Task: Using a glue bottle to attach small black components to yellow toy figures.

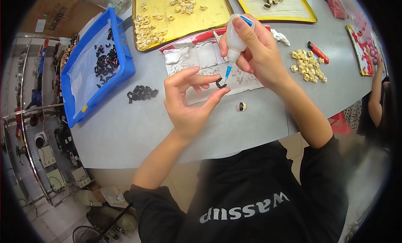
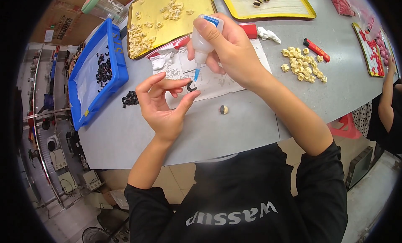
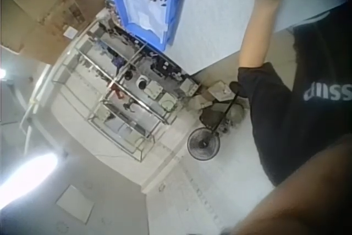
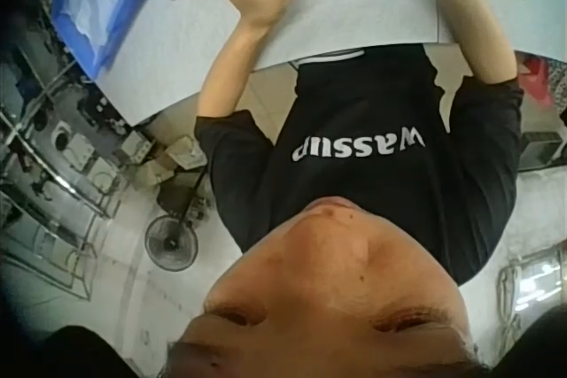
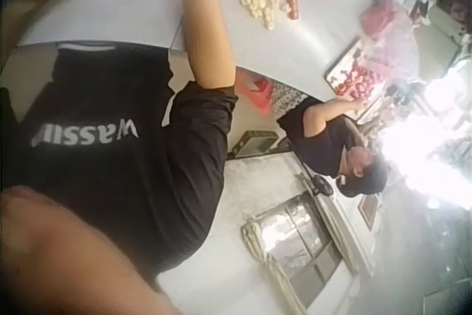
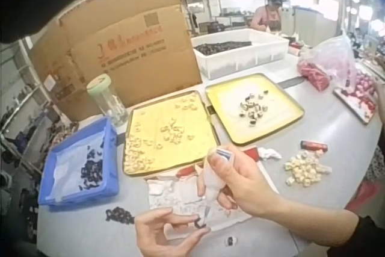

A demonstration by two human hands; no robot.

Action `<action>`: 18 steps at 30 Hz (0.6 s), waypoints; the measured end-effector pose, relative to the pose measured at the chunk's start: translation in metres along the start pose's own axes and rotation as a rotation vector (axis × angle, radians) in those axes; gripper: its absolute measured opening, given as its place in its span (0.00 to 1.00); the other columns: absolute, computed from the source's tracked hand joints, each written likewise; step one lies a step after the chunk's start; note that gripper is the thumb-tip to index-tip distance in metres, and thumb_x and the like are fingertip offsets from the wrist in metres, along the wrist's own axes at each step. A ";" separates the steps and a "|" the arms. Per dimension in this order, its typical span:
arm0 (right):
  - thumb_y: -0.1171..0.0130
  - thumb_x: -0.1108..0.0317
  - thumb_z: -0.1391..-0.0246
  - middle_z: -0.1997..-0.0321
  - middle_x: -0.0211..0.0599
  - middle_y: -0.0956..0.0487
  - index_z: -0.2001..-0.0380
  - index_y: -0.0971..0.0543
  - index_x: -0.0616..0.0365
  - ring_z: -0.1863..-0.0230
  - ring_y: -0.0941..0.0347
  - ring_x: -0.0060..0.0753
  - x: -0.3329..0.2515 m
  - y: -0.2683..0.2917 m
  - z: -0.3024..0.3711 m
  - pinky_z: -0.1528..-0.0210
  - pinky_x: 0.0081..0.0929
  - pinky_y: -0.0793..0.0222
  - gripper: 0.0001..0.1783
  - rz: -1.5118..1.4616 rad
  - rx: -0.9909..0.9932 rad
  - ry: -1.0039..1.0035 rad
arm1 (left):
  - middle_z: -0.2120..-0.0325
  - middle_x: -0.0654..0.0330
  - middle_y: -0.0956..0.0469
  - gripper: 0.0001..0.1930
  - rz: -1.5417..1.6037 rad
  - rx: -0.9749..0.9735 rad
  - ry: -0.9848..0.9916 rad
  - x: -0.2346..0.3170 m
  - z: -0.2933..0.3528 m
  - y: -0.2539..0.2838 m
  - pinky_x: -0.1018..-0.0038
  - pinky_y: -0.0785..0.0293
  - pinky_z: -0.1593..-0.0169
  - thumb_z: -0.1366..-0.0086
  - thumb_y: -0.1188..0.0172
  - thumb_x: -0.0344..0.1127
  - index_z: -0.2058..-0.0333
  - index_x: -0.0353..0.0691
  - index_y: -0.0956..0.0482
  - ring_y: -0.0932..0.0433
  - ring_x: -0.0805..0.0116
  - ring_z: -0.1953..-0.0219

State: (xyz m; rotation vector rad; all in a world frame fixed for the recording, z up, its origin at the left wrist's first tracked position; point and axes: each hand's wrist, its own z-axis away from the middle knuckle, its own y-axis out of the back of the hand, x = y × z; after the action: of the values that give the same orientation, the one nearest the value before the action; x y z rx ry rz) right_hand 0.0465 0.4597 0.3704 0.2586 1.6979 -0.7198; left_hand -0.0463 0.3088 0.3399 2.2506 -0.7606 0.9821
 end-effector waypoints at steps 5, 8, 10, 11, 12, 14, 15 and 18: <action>0.58 0.49 0.38 0.74 0.38 0.26 0.65 0.34 0.53 0.91 0.48 0.11 -0.001 0.001 0.000 0.89 0.09 0.53 0.18 0.007 0.005 0.001 | 0.71 0.59 0.19 0.31 -0.001 0.004 -0.009 0.000 0.000 -0.001 0.81 0.34 0.69 0.56 0.27 0.26 0.56 0.39 0.37 0.23 0.75 0.70; 0.58 0.49 0.38 0.75 0.38 0.26 0.65 0.34 0.53 0.91 0.48 0.11 -0.002 0.001 0.000 0.89 0.09 0.53 0.18 0.007 0.004 0.004 | 0.71 0.59 0.19 0.31 -0.004 0.006 -0.003 0.000 0.001 -0.001 0.81 0.34 0.69 0.57 0.27 0.27 0.56 0.39 0.37 0.23 0.75 0.70; 0.58 0.49 0.38 0.75 0.38 0.26 0.65 0.34 0.53 0.91 0.48 0.11 -0.002 0.002 0.000 0.90 0.09 0.54 0.18 0.008 0.006 0.006 | 0.72 0.59 0.19 0.32 0.000 0.007 0.002 0.000 0.001 -0.001 0.82 0.34 0.69 0.57 0.27 0.27 0.56 0.39 0.37 0.23 0.75 0.70; 0.58 0.49 0.38 0.75 0.38 0.26 0.65 0.34 0.53 0.91 0.48 0.11 -0.002 0.002 0.000 0.90 0.09 0.53 0.18 0.008 0.004 0.002 | 0.72 0.59 0.19 0.32 0.000 0.007 0.002 0.000 0.001 -0.001 0.82 0.34 0.69 0.57 0.27 0.27 0.56 0.39 0.37 0.23 0.75 0.70; 0.58 0.49 0.38 0.75 0.38 0.26 0.65 0.34 0.53 0.91 0.48 0.11 -0.002 0.003 0.000 0.89 0.09 0.53 0.18 0.008 0.001 -0.002 | 0.72 0.59 0.19 0.32 -0.001 0.005 0.000 0.000 0.001 0.000 0.82 0.34 0.69 0.57 0.27 0.27 0.56 0.39 0.37 0.23 0.75 0.71; 0.58 0.49 0.38 0.74 0.38 0.26 0.65 0.34 0.53 0.91 0.48 0.11 -0.002 0.002 0.000 0.89 0.09 0.53 0.18 0.005 0.002 0.001 | 0.72 0.59 0.19 0.32 -0.003 0.004 -0.001 0.000 0.001 0.000 0.82 0.34 0.69 0.57 0.27 0.27 0.56 0.39 0.37 0.23 0.75 0.71; 0.58 0.49 0.38 0.74 0.38 0.26 0.65 0.34 0.53 0.90 0.48 0.11 -0.002 0.002 0.000 0.89 0.09 0.53 0.18 0.003 0.002 0.003 | 0.72 0.59 0.19 0.32 -0.001 0.002 -0.001 0.000 0.000 0.000 0.82 0.34 0.70 0.57 0.27 0.27 0.56 0.39 0.37 0.23 0.75 0.71; 0.58 0.49 0.38 0.73 0.39 0.25 0.64 0.34 0.54 0.90 0.47 0.12 0.000 0.003 0.000 0.89 0.09 0.52 0.18 -0.004 -0.002 0.026 | 0.72 0.59 0.19 0.32 0.001 -0.002 0.003 0.000 0.000 -0.001 0.82 0.34 0.70 0.57 0.27 0.27 0.56 0.39 0.37 0.24 0.76 0.71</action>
State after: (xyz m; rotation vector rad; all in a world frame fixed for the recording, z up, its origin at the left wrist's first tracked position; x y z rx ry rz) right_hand 0.0477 0.4619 0.3693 0.2638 1.7239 -0.7208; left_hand -0.0454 0.3088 0.3398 2.2465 -0.7609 0.9839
